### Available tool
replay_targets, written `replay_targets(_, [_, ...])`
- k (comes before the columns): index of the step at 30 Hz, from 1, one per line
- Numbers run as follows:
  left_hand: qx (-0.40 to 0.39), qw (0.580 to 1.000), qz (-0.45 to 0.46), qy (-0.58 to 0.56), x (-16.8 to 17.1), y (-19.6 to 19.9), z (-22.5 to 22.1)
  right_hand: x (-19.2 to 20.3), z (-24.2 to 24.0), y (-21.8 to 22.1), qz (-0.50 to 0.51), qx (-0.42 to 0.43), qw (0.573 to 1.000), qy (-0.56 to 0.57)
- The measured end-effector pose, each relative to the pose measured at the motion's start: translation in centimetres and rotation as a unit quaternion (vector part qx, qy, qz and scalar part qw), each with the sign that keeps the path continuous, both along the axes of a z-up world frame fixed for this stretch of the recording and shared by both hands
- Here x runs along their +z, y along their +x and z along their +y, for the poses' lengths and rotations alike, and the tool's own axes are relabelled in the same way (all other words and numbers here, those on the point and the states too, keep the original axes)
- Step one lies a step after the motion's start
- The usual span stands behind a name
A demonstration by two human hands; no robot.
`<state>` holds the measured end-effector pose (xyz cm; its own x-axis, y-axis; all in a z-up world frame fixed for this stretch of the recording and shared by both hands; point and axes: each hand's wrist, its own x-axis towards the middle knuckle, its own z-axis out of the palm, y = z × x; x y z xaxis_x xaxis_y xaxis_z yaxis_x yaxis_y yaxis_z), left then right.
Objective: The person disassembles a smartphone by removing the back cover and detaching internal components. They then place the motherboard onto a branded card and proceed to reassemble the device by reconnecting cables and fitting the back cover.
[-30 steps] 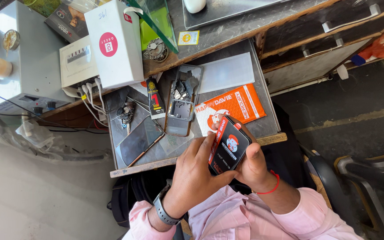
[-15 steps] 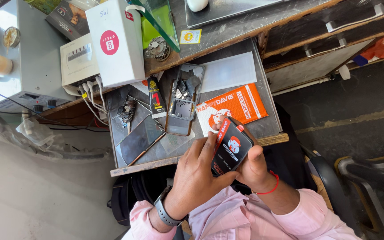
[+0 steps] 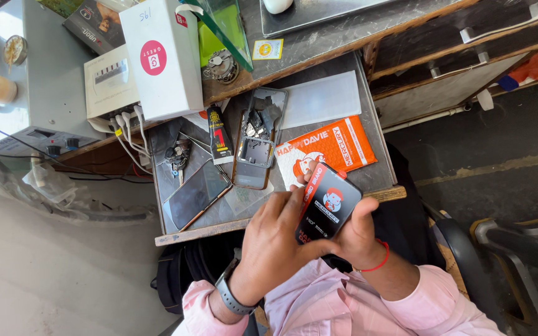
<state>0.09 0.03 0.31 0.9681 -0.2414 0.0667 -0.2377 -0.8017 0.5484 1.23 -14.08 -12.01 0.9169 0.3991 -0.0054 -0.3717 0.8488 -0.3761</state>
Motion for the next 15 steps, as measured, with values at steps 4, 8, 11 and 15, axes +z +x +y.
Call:
replay_targets(4, [0.045, 0.994, 0.041, -0.088, -1.2, 0.7, 0.9, 0.0, 0.1, -0.1, -0.050, -0.012, 0.998, 0.031])
replay_targets(8, [0.069, 0.935, 0.175, -0.300, -3.8, 1.0, 1.7, 0.1, 0.1, -0.3, -0.054, 0.017, 0.998, 0.003])
replay_targets(11, [0.076, 0.886, 0.227, -0.396, -4.6, 0.2, 2.2, -0.1, -0.4, -0.6, -0.080, 0.020, 0.997, 0.008])
replay_targets(15, [0.091, 0.911, 0.187, -0.357, -4.0, -0.5, 2.5, -0.6, -1.4, -1.5, -0.113, -0.038, 0.992, -0.050])
